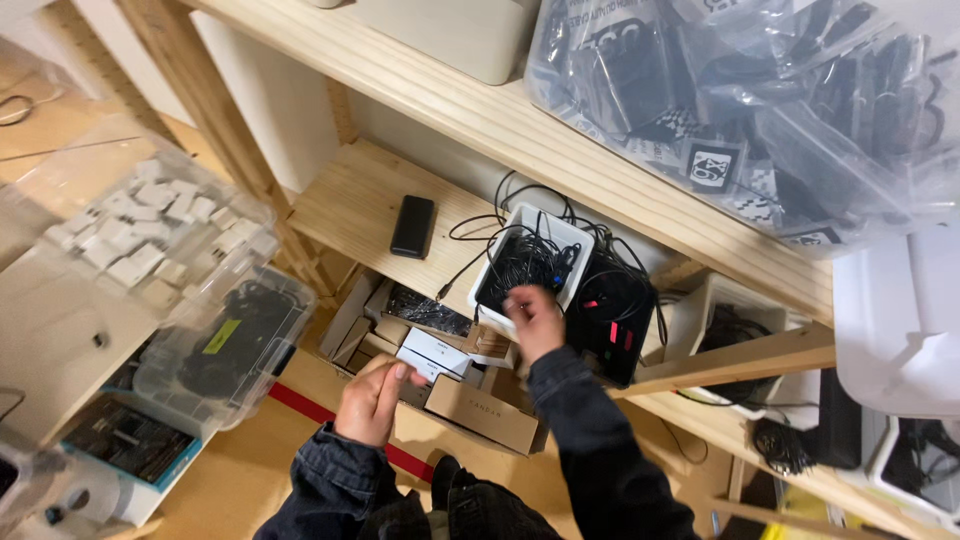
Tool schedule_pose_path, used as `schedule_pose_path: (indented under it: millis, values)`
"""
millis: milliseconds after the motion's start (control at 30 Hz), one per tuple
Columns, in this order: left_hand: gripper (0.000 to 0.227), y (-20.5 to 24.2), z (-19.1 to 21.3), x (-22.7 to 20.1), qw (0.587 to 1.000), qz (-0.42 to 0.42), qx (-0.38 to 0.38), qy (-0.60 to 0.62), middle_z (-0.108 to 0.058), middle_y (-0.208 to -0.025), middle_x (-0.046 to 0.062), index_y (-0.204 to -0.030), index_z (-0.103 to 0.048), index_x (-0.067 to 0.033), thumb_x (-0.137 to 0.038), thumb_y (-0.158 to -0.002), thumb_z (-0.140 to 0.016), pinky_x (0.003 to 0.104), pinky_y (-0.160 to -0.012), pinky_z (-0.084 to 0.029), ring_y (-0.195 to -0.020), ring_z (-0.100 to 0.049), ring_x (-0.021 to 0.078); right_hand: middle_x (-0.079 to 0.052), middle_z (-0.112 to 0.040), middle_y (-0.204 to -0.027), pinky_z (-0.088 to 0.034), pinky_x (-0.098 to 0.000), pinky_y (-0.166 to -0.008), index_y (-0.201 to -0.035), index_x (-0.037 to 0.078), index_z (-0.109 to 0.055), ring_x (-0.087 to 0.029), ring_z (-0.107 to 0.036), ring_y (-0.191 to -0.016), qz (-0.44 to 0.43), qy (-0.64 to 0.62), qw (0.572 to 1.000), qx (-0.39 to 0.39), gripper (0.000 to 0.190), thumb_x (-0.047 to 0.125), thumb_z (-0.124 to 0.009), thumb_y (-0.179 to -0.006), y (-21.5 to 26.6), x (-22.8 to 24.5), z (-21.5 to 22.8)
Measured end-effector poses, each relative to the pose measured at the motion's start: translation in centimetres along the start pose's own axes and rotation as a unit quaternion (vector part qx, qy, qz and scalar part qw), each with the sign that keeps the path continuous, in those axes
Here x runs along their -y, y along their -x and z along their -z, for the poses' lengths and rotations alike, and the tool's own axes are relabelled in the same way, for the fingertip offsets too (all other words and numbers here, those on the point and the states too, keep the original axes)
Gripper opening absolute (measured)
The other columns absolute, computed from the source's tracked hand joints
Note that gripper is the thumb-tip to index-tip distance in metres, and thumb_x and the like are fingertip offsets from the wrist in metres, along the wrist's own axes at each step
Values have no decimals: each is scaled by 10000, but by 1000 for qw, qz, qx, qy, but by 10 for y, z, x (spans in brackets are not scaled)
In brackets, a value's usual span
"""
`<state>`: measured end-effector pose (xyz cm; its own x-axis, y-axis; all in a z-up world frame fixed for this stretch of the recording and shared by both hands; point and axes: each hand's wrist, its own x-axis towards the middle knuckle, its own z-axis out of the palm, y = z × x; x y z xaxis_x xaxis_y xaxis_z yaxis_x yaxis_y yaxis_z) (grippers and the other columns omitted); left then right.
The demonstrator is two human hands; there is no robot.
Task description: The person gathers various electronic accessories from shelves, including cables, power adapters, and a power bank, then places them into a clear plastic container on a table. The person repeatedly walks between the shelves and the table to collect items and pack them.
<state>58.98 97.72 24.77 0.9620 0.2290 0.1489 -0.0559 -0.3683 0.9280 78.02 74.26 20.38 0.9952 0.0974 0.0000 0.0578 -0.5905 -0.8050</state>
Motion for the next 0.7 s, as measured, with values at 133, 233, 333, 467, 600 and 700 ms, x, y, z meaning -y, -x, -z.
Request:
schedule_pose_path:
  millis: [133,233,333,467,600,700]
  values:
    - [381,-43,17,2,997,-52,62,20,-767,-1033,49,-1138,-755,-98,-318,-1048,-457,341,-885,-574,-933,-735,179,-125,-712,-1168,-532,-452,-918,-1192,106,-728,-324,-672,-1035,51,135,978,-149,343,326,-646,-942,-100,-143,-7]
    - [431,-83,29,10,991,-33,124,34,-790,-1079,19,-1157,-760,-140,-412,-1023,-455,324,-865,-573,-949,-761,173,-117,-381,-1597,-429,-618,-1191,-1564,181,-409,-439,-419,-1402,-186,152,971,-2,554,385,-510,-1059,-154,-187,-10]
    - [356,-115,46,20,986,-71,146,35,-776,-1129,7,-1139,-756,-160,-343,-1039,-468,322,-933,-549,-1054,-734,185,-187,-590,-1459,-394,-397,-1178,-1352,47,-670,-357,-533,-1371,-88,232,962,-118,481,274,-573,-939,-191,-248,-35]
    - [403,-142,77,30,981,-56,186,23,-774,-1151,-6,-1171,-757,-176,-390,-1034,-445,328,-921,-556,-1074,-734,187,-278,-673,-1101,-514,-511,-986,-1170,6,-683,-468,-626,-1086,-73,303,933,-180,346,159,-611,-869,-181,-215,-52]
    - [411,-160,94,49,981,-44,180,50,-765,-1117,29,-1128,-777,-134,-392,-1029,-473,329,-948,-552,-1062,-735,200,-329,-484,-1359,-453,-574,-1021,-1545,51,-303,-518,-529,-1212,-265,176,930,-184,715,1,-419,-841,-172,-127,-43]
    - [376,-167,98,64,982,-44,175,49,-768,-1093,6,-1107,-783,-155,-376,-1027,-490,319,-923,-561,-1033,-743,181,-303,-475,-1501,-345,-453,-1202,-1522,-52,-402,-451,-459,-1379,-184,315,915,-170,789,202,-689,-832,-194,-193,-42]
